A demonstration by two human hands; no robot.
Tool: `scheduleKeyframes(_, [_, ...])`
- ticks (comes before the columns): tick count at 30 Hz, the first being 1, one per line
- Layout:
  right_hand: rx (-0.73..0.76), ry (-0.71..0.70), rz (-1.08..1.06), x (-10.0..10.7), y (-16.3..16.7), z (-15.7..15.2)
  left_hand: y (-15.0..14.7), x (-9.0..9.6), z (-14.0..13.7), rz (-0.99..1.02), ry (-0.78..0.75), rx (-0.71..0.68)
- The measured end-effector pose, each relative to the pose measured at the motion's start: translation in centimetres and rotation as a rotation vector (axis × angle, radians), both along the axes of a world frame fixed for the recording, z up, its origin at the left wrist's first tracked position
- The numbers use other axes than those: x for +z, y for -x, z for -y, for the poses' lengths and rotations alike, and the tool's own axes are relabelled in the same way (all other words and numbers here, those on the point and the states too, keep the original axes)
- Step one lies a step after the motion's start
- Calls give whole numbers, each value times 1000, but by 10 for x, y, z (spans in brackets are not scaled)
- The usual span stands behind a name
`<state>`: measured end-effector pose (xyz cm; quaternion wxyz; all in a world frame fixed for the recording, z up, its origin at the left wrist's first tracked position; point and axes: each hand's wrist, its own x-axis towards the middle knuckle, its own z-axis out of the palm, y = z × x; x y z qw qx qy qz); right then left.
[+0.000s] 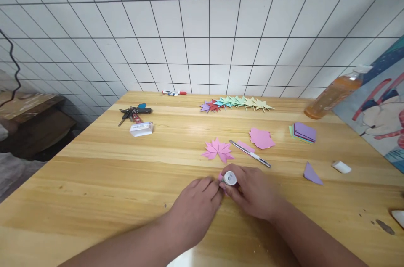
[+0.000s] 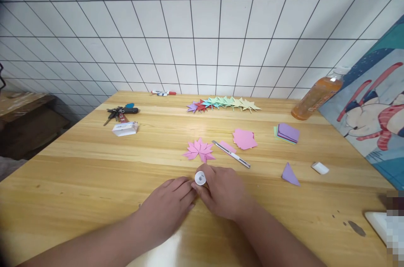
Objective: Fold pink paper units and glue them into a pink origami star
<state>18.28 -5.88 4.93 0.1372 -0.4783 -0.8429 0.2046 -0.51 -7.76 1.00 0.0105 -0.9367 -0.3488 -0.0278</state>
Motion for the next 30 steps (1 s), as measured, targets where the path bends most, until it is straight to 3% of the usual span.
scheduleKeyframes(12, [-104, -76, 16, -4, -6, -9, -1, 7, 0, -8, 37, 4])
scheduleKeyframes(18, [-225, -158, -179, -8, -18, -13, -1, 11, 2, -13, 37, 8])
scheduleKeyframes(21, [-157, -134, -247, -9, -16, -11, -2, 11, 3, -12, 41, 15])
scheduleKeyframes(25, [-9, -44, -168, -9, -5, -10, -2, 8, 3, -2, 50, 21])
scheduleKeyframes(30, [9, -60, -100, -12, 3, -12, -2, 4, 2, 8, 55, 9])
